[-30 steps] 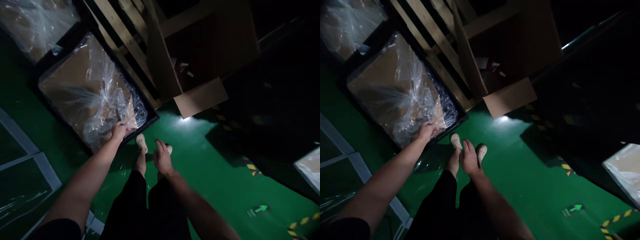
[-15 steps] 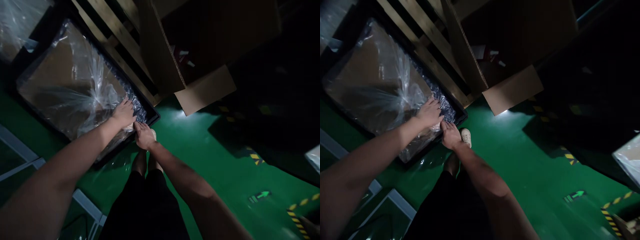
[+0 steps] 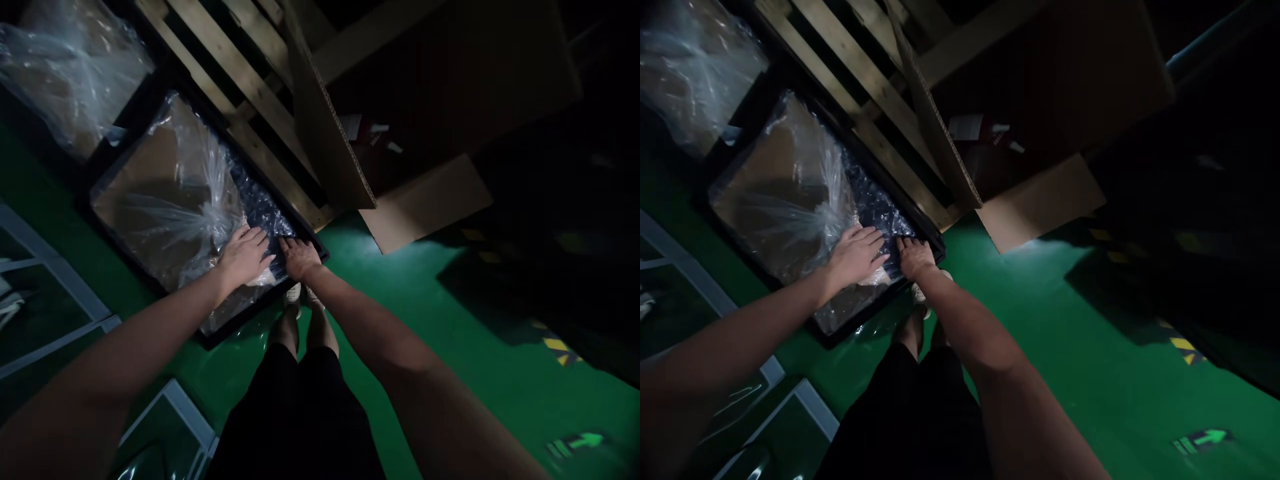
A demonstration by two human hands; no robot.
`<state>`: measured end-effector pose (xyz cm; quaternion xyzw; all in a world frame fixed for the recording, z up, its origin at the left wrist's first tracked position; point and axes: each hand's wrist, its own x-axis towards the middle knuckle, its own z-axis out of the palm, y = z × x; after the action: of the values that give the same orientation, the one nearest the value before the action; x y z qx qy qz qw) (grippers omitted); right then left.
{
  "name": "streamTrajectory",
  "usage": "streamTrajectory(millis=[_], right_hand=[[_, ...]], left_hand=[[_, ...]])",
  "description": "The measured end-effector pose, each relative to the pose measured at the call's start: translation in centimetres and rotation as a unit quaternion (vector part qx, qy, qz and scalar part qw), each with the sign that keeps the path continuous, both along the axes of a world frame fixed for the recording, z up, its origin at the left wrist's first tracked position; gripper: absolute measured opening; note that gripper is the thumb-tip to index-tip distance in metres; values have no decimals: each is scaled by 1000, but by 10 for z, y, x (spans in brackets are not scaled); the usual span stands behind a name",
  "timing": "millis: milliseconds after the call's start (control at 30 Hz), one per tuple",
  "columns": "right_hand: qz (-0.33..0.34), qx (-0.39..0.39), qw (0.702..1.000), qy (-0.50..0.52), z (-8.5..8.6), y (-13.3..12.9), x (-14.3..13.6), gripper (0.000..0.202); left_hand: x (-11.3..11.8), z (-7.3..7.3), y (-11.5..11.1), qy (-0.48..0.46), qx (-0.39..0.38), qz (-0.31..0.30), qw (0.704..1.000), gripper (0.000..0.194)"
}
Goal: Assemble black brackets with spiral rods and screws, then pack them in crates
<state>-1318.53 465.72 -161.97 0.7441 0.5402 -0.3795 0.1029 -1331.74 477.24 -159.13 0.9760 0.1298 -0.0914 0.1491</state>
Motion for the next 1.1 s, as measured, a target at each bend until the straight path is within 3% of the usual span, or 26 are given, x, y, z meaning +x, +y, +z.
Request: streamTrajectory(millis=[133, 200, 267, 300, 367, 433, 500, 533, 567, 633, 667, 733, 800, 867, 933, 1000, 1100], right_hand=[[-28, 19, 999, -16, 1, 4, -9, 68], [-32, 44, 998, -4, -1, 8, -14, 56], [-87, 61, 994, 28, -6, 9, -16, 40], [-151, 67, 986, 40, -8, 7, -16, 35], [-343, 95, 934, 39, -13, -1, -14, 35], [-537, 168, 826, 21, -15, -14, -12, 38], [-640, 238, 730, 14, -11, -26, -11, 40], [-661, 252, 707, 9, -8, -30, -12, 42], [-661, 263, 703, -6, -3, -33, -14, 44], [-593, 294, 747, -52, 10, -32, -20, 51], [-518, 318, 791, -67, 16, -29, -24, 56], [-307, 337, 888, -62, 28, -17, -35, 62], [-107, 269, 957, -32, 34, -2, -45, 59], [8, 141, 990, -15, 34, 11, -53, 46], [47, 30, 998, -17, 30, 18, -58, 34], [42, -31, 998, -37, 25, 17, -61, 33], [15, -76, 995, -55, 19, 0, -67, 33]], left_hand=[[-3, -1, 9, -29, -39, -15, 999, 41], [-2, -1, 18, -48, -65, -11, 997, 41], [0, -2, 34, -82, -78, 46, 992, 41], [2, -3, 43, -97, -80, 86, 988, 42], [3, -6, 64, -102, -88, 157, 978, 45], [1, -11, 79, -61, -109, 191, 973, 52], [-6, -15, 84, 26, -151, 191, 970, 59], [-12, -16, 80, 71, -173, 179, 966, 55], [-19, -16, 73, 108, -193, 162, 962, 46], [-35, -14, 52, 139, -220, 134, 956, 36], [-43, -12, 40, 133, -220, 123, 959, 37], [-61, -9, 19, 104, -201, 96, 969, 37], [-80, -9, 8, 68, -168, 73, 981, 34], [-99, -15, 9, 47, -152, 72, 985, 34], [-117, -25, 18, 73, -201, 85, 973, 39], [-132, -36, 30, 98, -273, 126, 949, 39], [-140, -51, 49, 37, -272, 257, 926, 29]])
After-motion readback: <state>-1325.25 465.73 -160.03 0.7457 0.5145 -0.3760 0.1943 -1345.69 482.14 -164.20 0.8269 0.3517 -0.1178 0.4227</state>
